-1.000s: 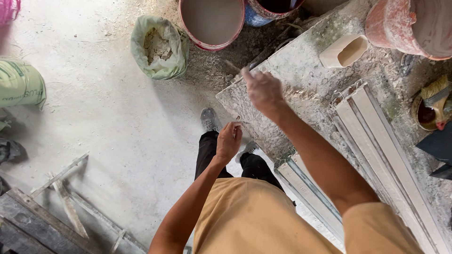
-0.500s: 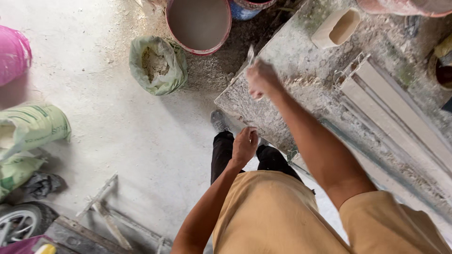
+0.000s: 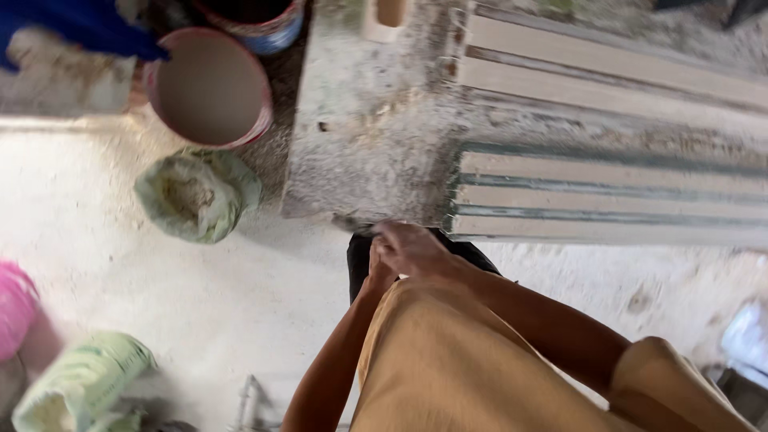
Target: The person uses a small handheld scraper to remove dried residue from the grooved channels of long wooden moulding panels laid on the workshop floor. They work along the grooves section by section, repositioning the panels and steadying them with one hand while scraping with the other.
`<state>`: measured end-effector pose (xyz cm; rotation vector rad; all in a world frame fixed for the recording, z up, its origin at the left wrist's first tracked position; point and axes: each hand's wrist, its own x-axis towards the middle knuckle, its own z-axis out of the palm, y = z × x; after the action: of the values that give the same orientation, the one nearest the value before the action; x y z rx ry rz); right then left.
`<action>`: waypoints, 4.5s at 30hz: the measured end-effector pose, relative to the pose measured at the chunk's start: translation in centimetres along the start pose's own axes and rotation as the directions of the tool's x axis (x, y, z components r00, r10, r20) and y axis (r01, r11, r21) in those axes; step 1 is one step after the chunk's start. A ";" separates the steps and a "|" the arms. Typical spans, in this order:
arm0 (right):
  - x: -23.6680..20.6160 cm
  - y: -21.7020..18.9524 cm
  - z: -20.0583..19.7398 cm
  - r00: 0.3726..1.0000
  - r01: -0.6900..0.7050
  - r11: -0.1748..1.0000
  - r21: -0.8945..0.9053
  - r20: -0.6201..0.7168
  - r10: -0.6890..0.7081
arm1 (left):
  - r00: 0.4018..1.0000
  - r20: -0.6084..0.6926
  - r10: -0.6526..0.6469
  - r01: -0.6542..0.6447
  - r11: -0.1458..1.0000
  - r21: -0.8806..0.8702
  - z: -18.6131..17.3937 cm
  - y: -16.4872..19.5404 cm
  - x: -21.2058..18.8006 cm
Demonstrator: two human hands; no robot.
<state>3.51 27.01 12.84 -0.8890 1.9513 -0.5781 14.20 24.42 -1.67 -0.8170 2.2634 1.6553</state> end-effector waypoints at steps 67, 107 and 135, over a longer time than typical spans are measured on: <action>-59.1 34.7 32.5 -0.069 -0.195 -0.235 0.952 0.226 0.972 | 0.744 0.635 -0.208 -0.462 0.526 0.714 31.1 13.5 -3.7; -121.6 121.4 -32.6 0.033 0.113 0.135 0.984 -0.139 0.990 | 0.348 0.653 0.672 -0.934 0.312 0.176 154.2 75.1 0.7; -146.6 171.4 -75.3 0.671 -0.679 0.733 -0.054 -0.450 0.589 | 0.900 0.148 0.410 -0.415 0.704 0.576 190.5 90.3 2.9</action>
<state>-71.99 252.43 10.70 -0.1366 2.5602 -0.1198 -65.36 219.56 4.79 -0.1433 2.8613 0.9195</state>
